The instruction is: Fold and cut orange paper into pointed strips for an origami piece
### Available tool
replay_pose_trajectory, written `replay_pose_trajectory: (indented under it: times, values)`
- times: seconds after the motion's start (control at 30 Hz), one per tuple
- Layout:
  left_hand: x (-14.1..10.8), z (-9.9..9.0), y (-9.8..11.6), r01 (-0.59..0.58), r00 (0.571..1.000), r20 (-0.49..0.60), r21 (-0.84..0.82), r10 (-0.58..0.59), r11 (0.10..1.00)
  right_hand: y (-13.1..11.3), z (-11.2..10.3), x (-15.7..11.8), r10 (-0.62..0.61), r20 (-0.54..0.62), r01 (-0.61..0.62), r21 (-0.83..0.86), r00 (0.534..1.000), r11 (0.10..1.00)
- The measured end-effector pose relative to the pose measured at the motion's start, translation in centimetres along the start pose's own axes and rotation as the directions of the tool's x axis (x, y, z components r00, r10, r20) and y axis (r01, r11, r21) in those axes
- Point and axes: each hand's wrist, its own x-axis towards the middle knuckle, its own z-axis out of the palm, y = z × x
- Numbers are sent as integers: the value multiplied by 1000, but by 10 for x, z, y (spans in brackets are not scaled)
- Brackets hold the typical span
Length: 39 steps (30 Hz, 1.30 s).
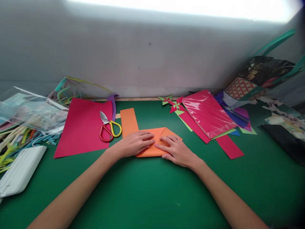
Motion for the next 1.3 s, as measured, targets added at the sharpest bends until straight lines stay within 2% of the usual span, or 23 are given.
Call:
replay_pose_trajectory:
  times: [0.3, 0.43, 0.97, 1.1, 1.3]
  values:
    - [-1, 1, -1, -11, 1000, 19, 19, 10, 1000, 0, 1, 0, 3, 7, -3, -1, 1000, 1000]
    - [-2, 2, -2, 2, 1000, -5, -11, -3, 1000, 0, 0, 0, 3, 10, -3, 5, 1000, 1000]
    - [-7, 6, -5, 59, 997, 58, -34, -57, 998, -1, 0, 0, 0, 29, 0, -6, 1000, 1000]
    - [-7, 7, -6, 73, 997, 40, -50, -71, 996, -2, 0, 0, 1, 32, -1, -4, 999, 1000]
    - [-7, 8, -6, 65, 996, 58, -12, -64, 998, -1, 0, -1, 8, 17, -8, 20, 1000, 1000]
